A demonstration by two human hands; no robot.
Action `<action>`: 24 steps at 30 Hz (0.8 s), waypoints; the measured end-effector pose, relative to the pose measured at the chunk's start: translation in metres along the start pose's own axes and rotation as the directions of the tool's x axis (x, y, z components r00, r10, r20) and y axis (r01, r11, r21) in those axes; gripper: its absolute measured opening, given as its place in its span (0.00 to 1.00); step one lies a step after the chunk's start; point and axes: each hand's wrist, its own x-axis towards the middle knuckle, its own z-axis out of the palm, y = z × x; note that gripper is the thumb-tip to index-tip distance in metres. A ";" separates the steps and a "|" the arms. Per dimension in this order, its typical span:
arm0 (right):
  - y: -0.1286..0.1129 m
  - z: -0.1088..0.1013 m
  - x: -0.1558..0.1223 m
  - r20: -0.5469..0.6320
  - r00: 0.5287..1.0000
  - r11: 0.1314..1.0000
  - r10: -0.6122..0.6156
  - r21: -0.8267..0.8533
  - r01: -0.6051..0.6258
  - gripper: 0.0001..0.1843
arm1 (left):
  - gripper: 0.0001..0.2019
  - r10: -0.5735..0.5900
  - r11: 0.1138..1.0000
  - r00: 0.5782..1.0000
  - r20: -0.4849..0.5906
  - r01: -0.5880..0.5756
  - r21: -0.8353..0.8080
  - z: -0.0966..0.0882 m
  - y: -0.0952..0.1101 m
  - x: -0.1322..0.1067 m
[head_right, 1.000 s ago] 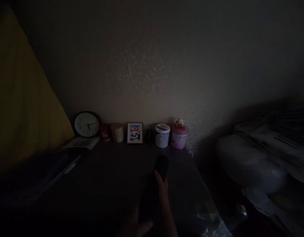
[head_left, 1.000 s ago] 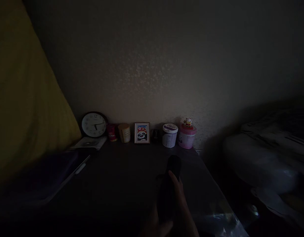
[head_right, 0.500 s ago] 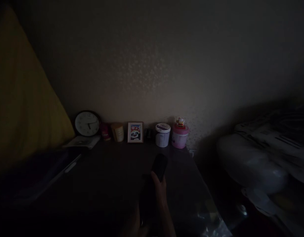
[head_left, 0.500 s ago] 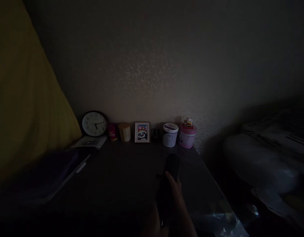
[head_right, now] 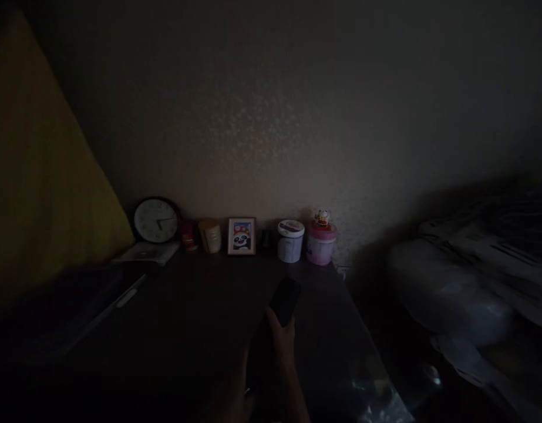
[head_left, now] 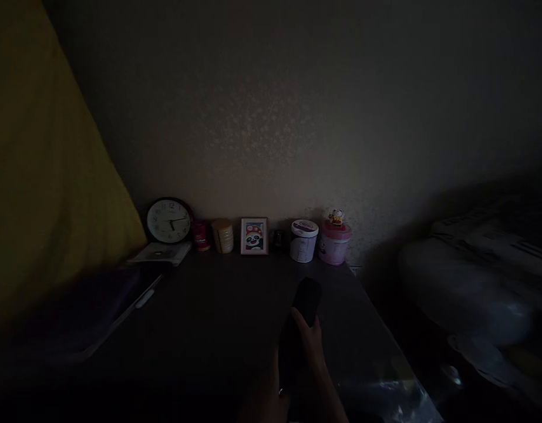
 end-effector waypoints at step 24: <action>0.037 -0.028 0.026 0.310 0.781 0.485 -0.542 -0.643 0.592 0.15 | 0.32 0.153 0.924 0.984 0.090 -0.175 0.340 0.014 -0.036 0.046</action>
